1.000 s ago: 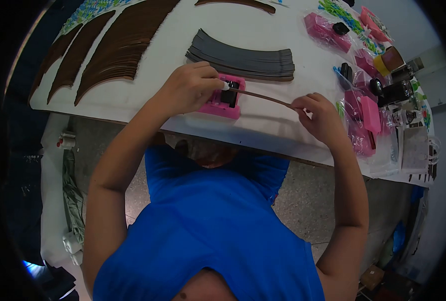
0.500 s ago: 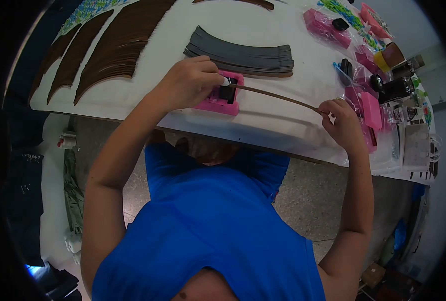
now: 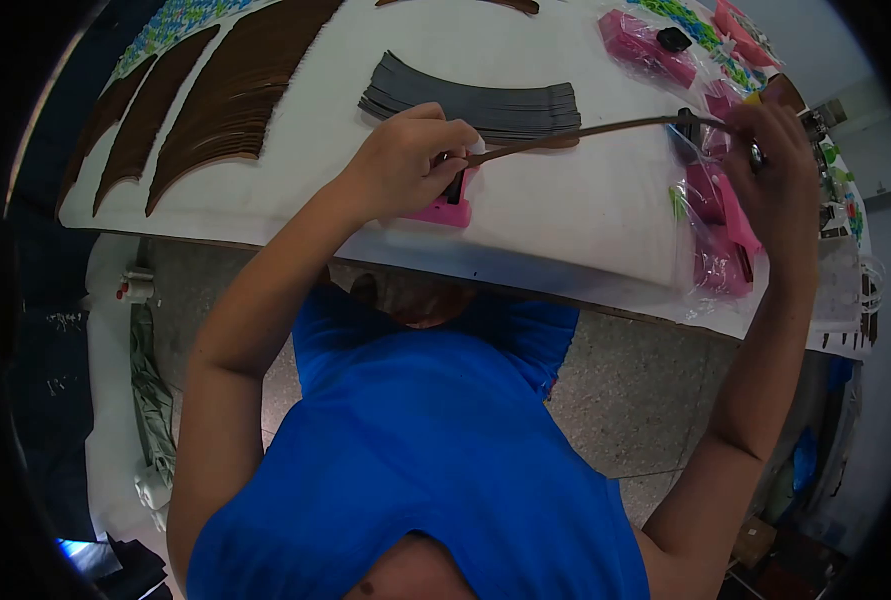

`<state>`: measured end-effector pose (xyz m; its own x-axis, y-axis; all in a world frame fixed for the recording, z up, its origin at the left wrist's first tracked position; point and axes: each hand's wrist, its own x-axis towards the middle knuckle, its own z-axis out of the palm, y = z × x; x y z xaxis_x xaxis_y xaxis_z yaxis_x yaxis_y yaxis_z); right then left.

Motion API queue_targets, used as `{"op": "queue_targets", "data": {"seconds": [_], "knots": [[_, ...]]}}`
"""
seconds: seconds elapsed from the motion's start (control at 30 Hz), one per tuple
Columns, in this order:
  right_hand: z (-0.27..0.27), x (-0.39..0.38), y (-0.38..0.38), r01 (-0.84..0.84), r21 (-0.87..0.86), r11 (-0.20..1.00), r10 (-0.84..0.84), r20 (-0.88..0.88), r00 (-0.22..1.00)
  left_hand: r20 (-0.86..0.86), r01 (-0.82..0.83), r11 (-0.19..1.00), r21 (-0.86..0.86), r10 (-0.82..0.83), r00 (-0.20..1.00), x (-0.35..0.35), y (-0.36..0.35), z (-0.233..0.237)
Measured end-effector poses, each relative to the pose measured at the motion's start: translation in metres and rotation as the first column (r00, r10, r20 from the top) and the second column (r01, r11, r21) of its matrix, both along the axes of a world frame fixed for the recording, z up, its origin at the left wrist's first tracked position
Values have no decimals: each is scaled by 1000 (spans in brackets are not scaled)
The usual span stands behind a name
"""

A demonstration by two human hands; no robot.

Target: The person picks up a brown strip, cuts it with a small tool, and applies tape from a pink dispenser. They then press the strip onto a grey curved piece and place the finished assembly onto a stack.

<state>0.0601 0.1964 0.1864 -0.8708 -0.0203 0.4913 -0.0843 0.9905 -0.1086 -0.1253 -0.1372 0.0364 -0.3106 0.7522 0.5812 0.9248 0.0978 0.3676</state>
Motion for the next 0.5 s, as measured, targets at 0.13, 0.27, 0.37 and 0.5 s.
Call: {"op": "queue_targets", "data": {"seconds": [0.13, 0.27, 0.37, 0.5], "knots": [[34, -27, -9, -99, 119, 988, 117, -158, 980, 98, -19, 1000, -25, 21, 995, 5, 10, 2], [43, -47, 9, -59, 49, 997, 64, -111, 992, 617, 59, 995, -82, 4, 787, 4, 8, 16], [25, -51, 29, -65, -435, 898, 85, 28, 996, 863, 276, 951, 140, -254, 436, -14, -10, 19], [-9, -50, 53, -151, -634, 758, 278, 104, 955, 891, 191, 878, 438, -452, 32, -24, -40, 18]]}}
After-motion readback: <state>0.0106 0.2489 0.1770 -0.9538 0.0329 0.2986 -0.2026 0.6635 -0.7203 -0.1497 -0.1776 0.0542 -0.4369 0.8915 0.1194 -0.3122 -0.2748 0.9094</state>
